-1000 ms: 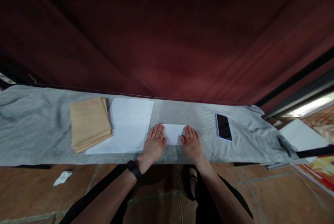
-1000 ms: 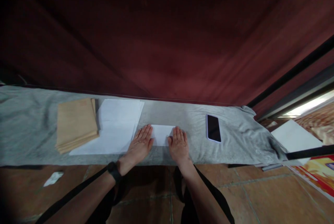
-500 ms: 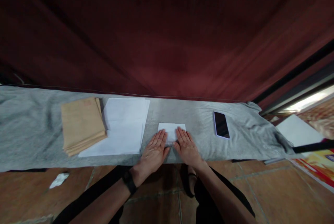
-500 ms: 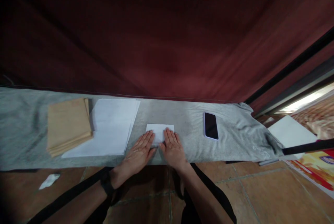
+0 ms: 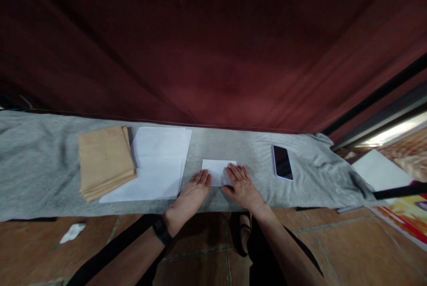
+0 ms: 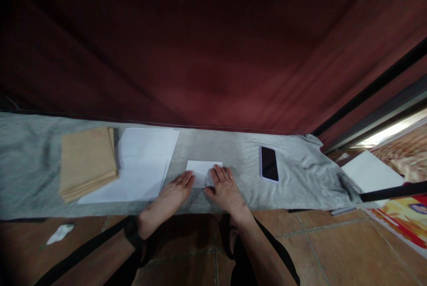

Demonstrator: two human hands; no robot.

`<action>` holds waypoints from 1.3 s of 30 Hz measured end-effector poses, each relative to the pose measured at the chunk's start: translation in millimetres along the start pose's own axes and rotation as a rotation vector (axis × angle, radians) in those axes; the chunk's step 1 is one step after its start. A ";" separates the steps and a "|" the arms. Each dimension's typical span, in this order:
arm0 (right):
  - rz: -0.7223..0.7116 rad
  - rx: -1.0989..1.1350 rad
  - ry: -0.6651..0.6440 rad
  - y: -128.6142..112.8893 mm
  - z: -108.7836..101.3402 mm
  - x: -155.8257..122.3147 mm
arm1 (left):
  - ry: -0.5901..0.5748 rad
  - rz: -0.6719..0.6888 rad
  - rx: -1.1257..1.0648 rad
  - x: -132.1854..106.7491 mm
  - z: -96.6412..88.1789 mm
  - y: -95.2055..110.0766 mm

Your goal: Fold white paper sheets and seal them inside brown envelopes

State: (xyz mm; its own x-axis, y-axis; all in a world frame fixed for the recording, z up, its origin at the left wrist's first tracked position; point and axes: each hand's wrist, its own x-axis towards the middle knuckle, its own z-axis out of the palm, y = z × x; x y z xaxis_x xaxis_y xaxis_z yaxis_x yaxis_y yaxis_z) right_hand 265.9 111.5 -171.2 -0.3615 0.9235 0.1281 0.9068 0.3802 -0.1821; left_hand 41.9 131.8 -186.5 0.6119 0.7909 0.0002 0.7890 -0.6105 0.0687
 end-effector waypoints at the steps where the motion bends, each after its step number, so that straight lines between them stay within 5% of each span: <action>1: -0.012 0.012 0.001 -0.9 -1.9 1.3 | 0.012 -0.003 -0.016 -0.2 -5.6 0.4; 6: -0.035 0.178 0.015 7.7 -12.9 9.6 | 0.152 -0.054 -0.225 -0.2 -38.1 -7.0; 10: 0.126 0.481 0.123 24.0 -24.7 20.3 | 0.325 -0.209 -0.544 8.0 -51.9 -17.4; 15: 0.348 0.891 0.326 27.0 -25.1 33.0 | 0.502 -0.416 -1.170 27.3 -55.1 -23.4; 19: 0.458 1.093 0.325 22.3 -10.2 40.7 | 0.431 -0.503 -1.446 36.3 -44.7 -26.0; 22: 0.473 0.965 0.303 23.7 -0.6 44.5 | 0.308 -0.532 -1.426 39.3 -33.2 -28.0; 31: 0.508 0.241 0.222 25.6 14.5 45.8 | 0.178 -0.601 -0.837 47.8 -28.1 -25.8; 39: 0.468 0.093 0.241 16.3 15.1 44.5 | 0.095 -0.593 -0.688 47.9 -25.2 -23.9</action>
State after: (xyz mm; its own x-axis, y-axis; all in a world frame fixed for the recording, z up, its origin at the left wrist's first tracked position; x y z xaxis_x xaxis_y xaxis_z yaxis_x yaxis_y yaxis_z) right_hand 261.3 159.5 -183.1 0.1469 0.9617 0.2312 0.9321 -0.0563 -0.3579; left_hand 51.0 185.4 -163.0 0.0856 0.9857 -0.1450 0.7472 0.0327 0.6638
